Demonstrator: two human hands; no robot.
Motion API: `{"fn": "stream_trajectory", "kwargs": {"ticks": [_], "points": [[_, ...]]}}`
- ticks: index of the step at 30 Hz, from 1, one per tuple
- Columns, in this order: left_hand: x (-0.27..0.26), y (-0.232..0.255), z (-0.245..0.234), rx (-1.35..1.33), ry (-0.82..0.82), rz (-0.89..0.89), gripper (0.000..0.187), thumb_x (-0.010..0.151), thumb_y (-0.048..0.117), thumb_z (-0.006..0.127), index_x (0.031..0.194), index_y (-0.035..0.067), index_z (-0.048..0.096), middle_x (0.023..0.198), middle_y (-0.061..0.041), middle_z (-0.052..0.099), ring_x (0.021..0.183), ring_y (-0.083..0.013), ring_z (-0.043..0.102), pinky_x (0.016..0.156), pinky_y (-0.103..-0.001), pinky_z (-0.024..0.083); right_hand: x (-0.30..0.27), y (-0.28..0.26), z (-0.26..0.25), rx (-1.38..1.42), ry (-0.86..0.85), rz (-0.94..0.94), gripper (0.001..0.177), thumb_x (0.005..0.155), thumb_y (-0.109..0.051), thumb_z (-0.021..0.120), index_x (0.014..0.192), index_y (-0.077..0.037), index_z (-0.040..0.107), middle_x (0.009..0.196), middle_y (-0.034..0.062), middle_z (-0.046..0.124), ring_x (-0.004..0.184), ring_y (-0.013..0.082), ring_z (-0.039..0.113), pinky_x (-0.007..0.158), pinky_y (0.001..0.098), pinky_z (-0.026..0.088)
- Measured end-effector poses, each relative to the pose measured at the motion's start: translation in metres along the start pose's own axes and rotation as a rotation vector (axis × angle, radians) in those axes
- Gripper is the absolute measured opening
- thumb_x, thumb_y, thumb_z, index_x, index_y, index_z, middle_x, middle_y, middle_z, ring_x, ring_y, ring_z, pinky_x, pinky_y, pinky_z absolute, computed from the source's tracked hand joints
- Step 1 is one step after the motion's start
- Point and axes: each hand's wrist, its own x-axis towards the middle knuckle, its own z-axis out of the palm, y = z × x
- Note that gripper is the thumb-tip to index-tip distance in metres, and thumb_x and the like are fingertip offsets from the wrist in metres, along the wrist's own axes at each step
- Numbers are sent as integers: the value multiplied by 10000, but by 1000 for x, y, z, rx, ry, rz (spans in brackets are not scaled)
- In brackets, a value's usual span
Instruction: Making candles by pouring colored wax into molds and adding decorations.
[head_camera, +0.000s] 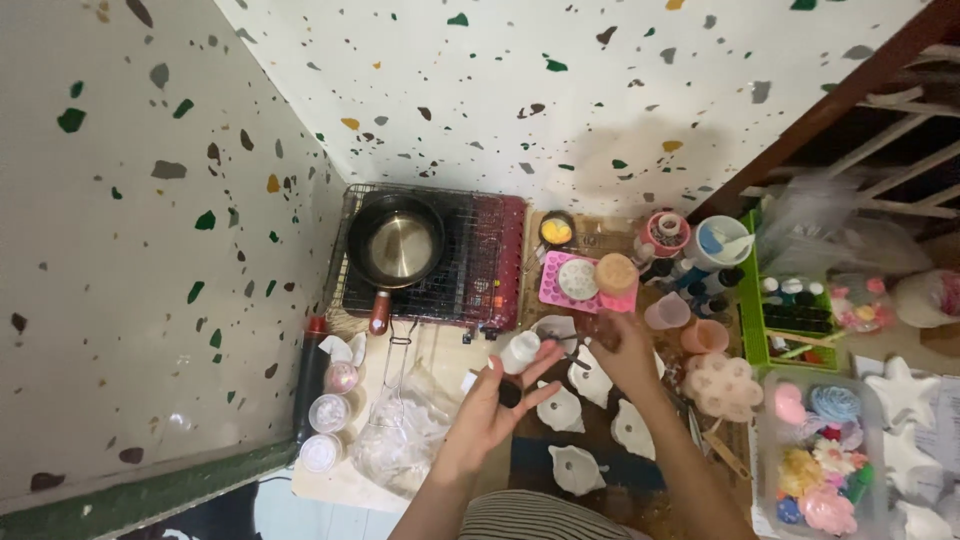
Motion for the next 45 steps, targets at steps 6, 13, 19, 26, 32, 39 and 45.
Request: {"fn": "stream_trajectory", "kwargs": {"ticks": [6, 13, 19, 26, 32, 39, 45], "points": [[-7, -4, 41, -47, -111, -8, 880, 898, 673, 531, 1530, 73, 413, 1566, -121, 493, 1506, -305, 383, 1161, -508, 399, -72, -168, -52, 234, 6, -27, 336, 752, -39, 767, 1083, -61, 710, 1049, 31, 708, 781, 123, 665, 558, 251, 485], [-44, -8, 60, 18, -156, 55, 946, 908, 729, 531, 1525, 15, 470, 1566, -155, 498, 1466, -270, 446, 1126, -402, 431, -107, -213, -45, 111, -183, -151, 417, 721, -73, 836, 1115, -74, 701, 1124, 34, 727, 774, 82, 723, 546, 239, 538], [-81, -2, 34, 73, -73, 176, 656, 962, 467, 657, 1372, -33, 547, 1333, -185, 652, 1220, -297, 658, 1057, -456, 543, -105, -256, -97, 359, -105, -312, 387, 822, -6, 734, 1205, -49, 695, 1262, 85, 692, 981, 152, 739, 738, 262, 623], [-114, 10, 16, 196, 56, 187, 486, 999, 312, 645, 1227, -118, 635, 1118, -210, 744, 1009, -316, 754, 968, -421, 589, -96, -270, -89, 122, -338, -425, 345, 765, -15, 783, 1106, -59, 753, 1138, 66, 743, 853, 135, 759, 675, 260, 628], [-132, 17, 16, 232, 109, 207, 404, 988, 235, 654, 1165, -128, 665, 1065, -189, 760, 958, -298, 758, 931, -402, 598, -98, -272, -74, 189, -395, -490, 313, 804, -33, 745, 1117, -46, 746, 1135, 99, 741, 896, 172, 763, 672, 267, 637], [-137, 15, 19, 410, 231, 294, 286, 966, 123, 665, 1132, -103, 724, 1012, -156, 767, 906, -204, 733, 888, -345, 601, -101, -268, -66, -118, -475, -228, 276, 974, -201, 657, 1186, -29, 699, 1026, 124, 713, 841, 192, 703, 739, 330, 571], [-133, 5, 17, 389, 303, 278, 264, 957, 103, 668, 1130, -87, 731, 1011, -115, 763, 914, -184, 725, 878, -345, 600, -103, -239, -75, 105, -693, -197, 547, 798, -91, 781, 1311, -49, 595, 1018, 61, 686, 859, 143, 695, 682, 301, 589]]}}
